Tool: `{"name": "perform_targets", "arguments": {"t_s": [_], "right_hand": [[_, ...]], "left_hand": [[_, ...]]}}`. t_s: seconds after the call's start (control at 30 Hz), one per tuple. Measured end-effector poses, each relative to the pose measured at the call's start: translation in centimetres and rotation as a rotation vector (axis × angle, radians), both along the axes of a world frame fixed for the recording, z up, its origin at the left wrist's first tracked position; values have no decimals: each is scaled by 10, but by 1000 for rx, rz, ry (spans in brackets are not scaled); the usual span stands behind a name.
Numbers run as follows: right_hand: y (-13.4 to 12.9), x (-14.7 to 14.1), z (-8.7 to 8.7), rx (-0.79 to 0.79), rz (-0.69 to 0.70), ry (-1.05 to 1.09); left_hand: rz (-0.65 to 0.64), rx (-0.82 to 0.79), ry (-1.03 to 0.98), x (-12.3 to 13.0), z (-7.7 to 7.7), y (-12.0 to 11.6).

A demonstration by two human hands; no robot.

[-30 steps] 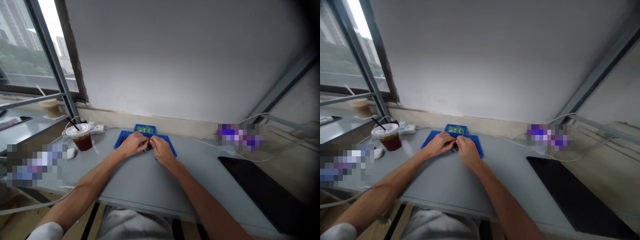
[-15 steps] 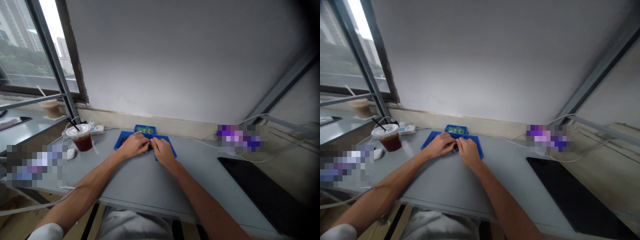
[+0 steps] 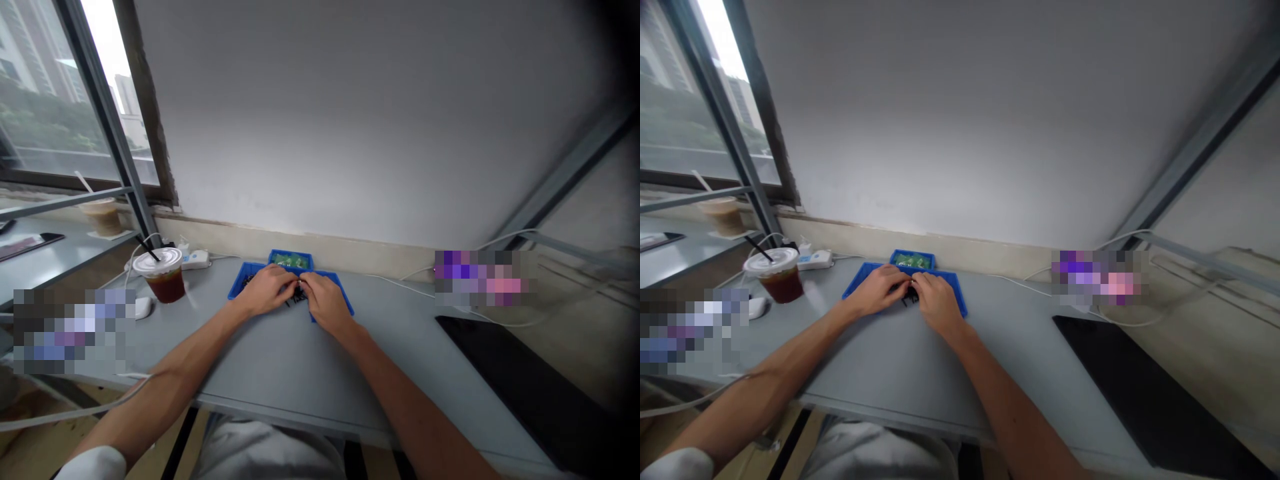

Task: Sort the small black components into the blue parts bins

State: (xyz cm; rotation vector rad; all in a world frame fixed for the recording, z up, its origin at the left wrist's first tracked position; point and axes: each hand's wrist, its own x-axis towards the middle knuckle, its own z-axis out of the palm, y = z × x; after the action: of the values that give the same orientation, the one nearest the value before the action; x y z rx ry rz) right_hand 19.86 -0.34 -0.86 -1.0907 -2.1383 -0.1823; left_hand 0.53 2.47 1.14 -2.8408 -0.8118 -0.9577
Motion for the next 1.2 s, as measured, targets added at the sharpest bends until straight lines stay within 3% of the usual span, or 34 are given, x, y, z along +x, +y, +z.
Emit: {"name": "perform_targets", "arguments": {"t_s": [0.3, 0.6, 0.87, 1.2], "right_hand": [[-4, -3, 0, -92, 8, 86], [1, -1, -5, -53, -103, 31], [-4, -2, 2, -59, 4, 127], [-2, -1, -1, -18, -10, 76]], "left_hand": [[-57, 20, 19, -1, 1, -2], [-45, 56, 40, 1, 0, -1], [24, 27, -2, -1, -4, 3], [24, -17, 11, 0, -3, 1]]}}
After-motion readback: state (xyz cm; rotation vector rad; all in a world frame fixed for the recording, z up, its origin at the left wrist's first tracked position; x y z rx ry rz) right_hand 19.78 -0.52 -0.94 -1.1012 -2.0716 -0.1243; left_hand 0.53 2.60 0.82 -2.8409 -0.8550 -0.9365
